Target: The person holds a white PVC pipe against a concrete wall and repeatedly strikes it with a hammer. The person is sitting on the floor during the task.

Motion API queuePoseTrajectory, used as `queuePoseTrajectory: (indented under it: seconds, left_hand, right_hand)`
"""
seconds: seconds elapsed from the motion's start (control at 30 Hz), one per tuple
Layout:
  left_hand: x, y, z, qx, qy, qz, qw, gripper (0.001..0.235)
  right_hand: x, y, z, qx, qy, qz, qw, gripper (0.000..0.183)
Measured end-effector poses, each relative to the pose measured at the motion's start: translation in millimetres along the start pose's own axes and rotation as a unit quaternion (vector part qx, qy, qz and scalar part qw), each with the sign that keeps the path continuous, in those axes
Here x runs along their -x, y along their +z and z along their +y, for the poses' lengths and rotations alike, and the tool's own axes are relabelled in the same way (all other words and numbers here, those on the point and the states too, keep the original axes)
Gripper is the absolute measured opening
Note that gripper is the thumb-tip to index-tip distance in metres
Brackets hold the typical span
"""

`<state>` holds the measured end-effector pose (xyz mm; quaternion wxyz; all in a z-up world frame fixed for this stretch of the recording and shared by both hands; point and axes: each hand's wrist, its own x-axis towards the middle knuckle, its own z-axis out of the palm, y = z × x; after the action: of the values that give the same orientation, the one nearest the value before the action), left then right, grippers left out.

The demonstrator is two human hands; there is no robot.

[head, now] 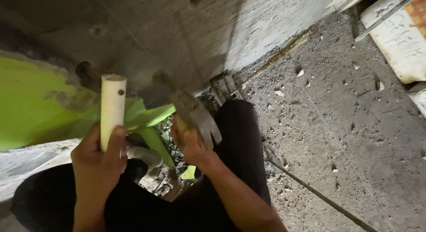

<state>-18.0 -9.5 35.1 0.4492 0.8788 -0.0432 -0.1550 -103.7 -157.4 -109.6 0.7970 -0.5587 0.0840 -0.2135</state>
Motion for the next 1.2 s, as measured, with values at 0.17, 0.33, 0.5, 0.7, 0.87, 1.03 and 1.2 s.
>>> queuePoseTrajectory:
  seconds: [0.17,0.33,0.5,0.7,0.87,1.03,1.2]
  left_hand:
    - [-11,-3,-17,0.069,-0.016,-0.026,0.997,0.018]
    - [-19,-7,-30,0.057,0.000,-0.042,0.997,0.019]
    - [-27,-9,-47,0.051,0.020,-0.035,0.998,0.028]
    - [-32,-18,-57,-0.053,0.156,-0.008,0.986,0.024]
    - [-32,-19,-58,-0.021,0.110,-0.029,0.993,0.030]
    - [-36,-18,-46,0.051,0.031,-0.051,0.997,0.018]
    - [-44,-17,-54,0.115,0.042,-0.084,0.989,0.012]
  right_hand:
    - [1,26,-13,0.055,-0.170,-0.011,0.984,0.027]
    - [4,27,41,0.513,-0.122,-0.016,0.850,0.039]
    - [2,41,25,0.221,-0.203,0.053,0.952,0.013]
    - [-4,46,27,0.304,-0.296,0.058,0.904,0.036]
    - [17,36,-33,0.482,-0.335,0.029,0.809,0.027]
    - [17,41,-15,-0.014,-0.084,-0.026,0.996,0.046]
    - [-4,43,25,0.352,-0.407,0.051,0.842,0.031]
